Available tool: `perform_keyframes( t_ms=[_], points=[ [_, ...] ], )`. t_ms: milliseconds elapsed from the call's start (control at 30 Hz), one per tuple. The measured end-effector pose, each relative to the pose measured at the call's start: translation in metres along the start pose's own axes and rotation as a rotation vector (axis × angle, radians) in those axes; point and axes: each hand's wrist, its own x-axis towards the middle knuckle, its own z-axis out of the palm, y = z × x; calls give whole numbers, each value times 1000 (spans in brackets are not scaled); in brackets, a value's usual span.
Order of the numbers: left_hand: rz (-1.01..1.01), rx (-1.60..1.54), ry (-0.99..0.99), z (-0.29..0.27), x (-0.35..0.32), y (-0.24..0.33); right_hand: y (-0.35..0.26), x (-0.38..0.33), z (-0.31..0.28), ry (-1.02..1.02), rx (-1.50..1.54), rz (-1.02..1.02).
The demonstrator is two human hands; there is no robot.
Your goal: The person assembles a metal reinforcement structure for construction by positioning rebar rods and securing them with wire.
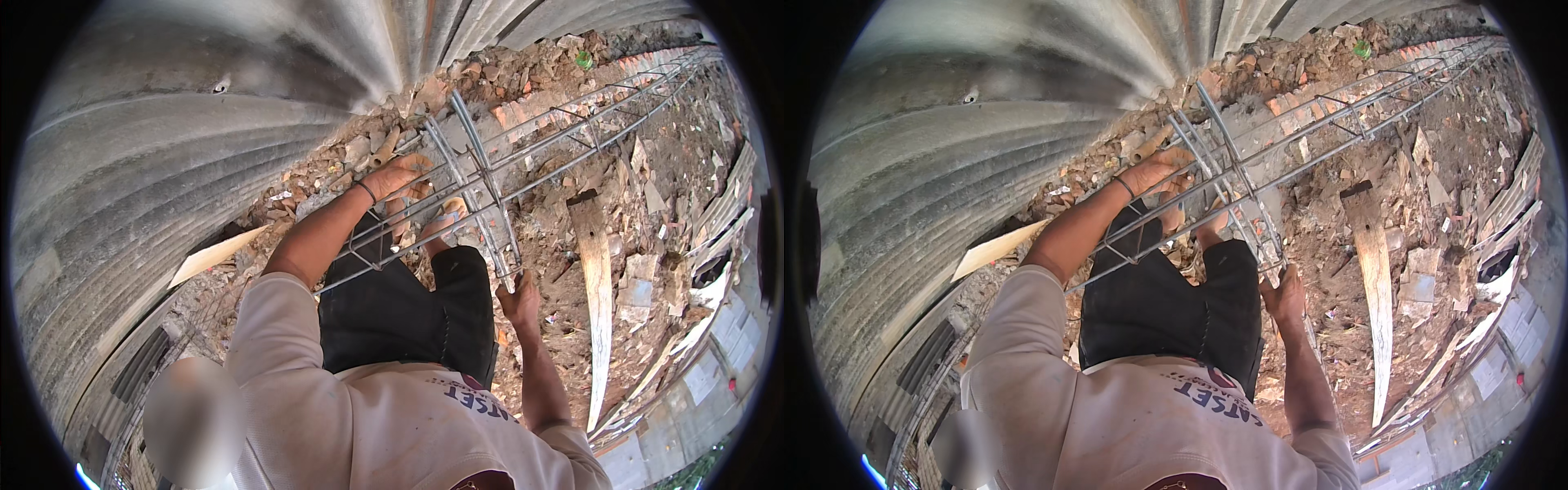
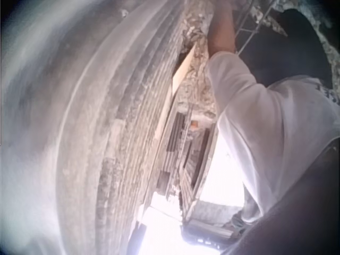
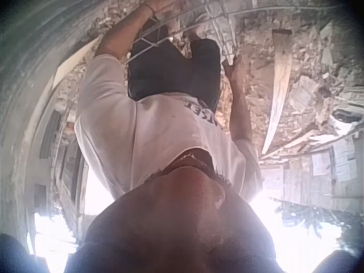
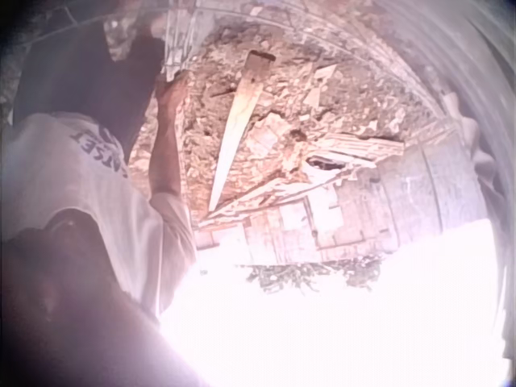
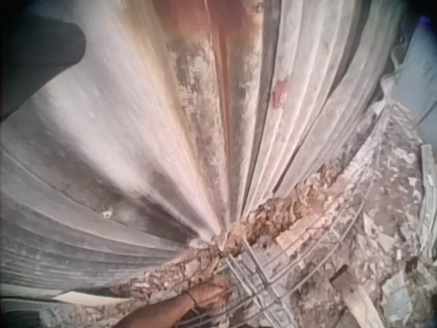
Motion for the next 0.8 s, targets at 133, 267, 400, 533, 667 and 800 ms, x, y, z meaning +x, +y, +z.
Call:
perform_keyframes(
  t_ms=[133, 267, 400, 533, 667, 800],
  points=[
    [-17, -20, -53, -4, -1, 2, 5, -3, 3, 1, 5, 9],
    [-25, -98, -112, 3, 0, 4, 3, -4, 0, -2, 1, 76],
    [-41, -106, -108, -4, 1, 4, 3, -3, 0, 10, -54, 10],
    [-35, -133, -128, -3, 2, 3, 3, 3, 0, -33, -25, 43],
    [-61, -110, -137, 2, 4, 8, 6, 10, 4, -164, -21, 189],
    [-104, -138, -179, -2, 3, 13, 6, 11, 9, -149, -9, 203]
  ],
)
